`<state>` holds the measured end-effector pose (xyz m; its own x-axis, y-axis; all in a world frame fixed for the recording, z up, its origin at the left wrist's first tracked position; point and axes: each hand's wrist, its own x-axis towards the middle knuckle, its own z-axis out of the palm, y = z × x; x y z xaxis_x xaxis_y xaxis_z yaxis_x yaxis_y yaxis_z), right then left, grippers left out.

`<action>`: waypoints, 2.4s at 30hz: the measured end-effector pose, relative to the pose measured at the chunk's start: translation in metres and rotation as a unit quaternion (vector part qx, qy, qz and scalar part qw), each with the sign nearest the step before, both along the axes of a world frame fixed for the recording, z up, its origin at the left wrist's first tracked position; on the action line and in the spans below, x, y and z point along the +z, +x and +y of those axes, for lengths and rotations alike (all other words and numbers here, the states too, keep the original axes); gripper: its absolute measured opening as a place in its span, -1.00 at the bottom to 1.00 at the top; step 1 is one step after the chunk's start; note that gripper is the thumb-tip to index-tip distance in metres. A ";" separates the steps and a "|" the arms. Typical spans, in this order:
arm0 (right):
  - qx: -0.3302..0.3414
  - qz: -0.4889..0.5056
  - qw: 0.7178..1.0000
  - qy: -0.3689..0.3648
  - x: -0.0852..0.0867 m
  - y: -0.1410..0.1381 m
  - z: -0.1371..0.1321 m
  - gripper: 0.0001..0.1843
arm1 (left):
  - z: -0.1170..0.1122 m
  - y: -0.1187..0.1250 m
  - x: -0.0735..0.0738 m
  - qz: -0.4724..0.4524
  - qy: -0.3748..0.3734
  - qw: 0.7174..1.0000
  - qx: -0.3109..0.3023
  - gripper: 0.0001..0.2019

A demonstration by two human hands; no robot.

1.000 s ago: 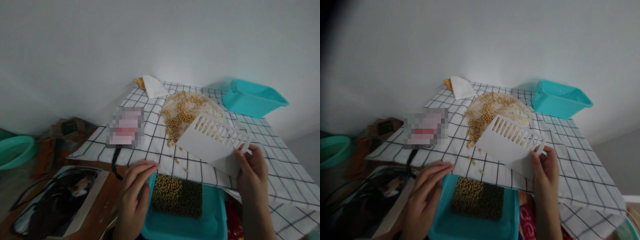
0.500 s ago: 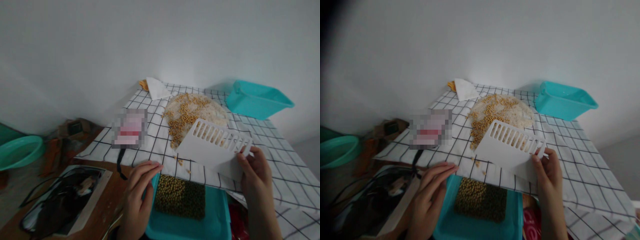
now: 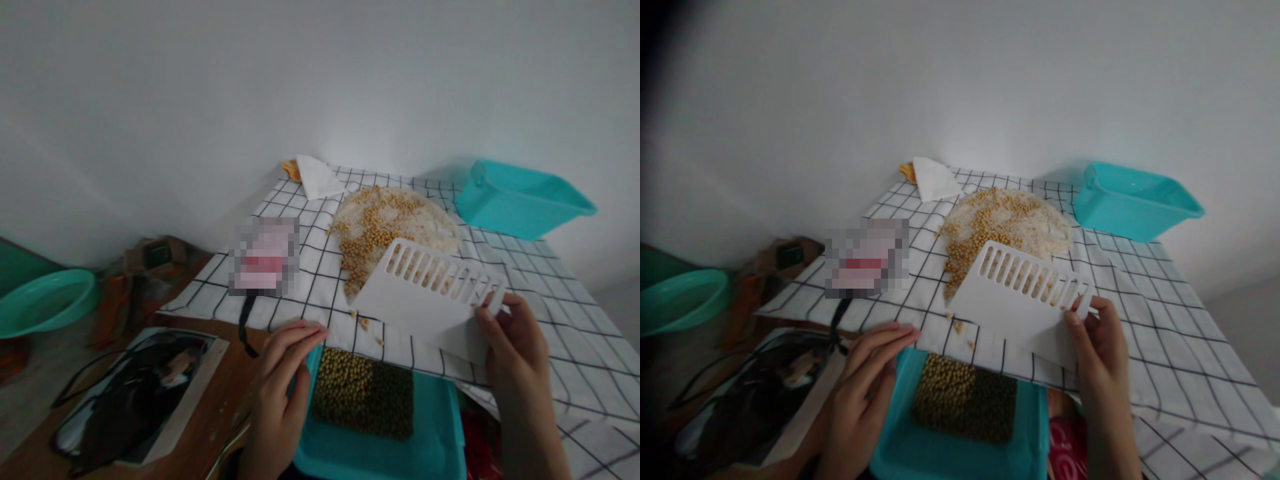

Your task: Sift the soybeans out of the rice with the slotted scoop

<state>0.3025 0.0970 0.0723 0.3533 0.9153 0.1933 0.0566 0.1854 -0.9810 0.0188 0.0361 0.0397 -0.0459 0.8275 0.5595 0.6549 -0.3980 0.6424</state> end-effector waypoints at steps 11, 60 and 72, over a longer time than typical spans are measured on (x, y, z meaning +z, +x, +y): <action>0.005 0.001 1.000 -0.018 0.002 -0.001 -0.003 -0.72 | -0.001 -0.001 0.001 0.003 0.000 1.000 0.000 -0.58; -0.080 0.020 0.997 -0.001 -0.002 -0.002 0.007 -0.65 | 0.000 -0.001 0.000 0.011 -0.002 1.000 -0.015 -0.60; -0.045 0.030 0.999 0.008 -0.001 -0.002 0.005 -0.71 | 0.001 0.000 0.000 0.011 0.008 1.000 -0.016 -0.61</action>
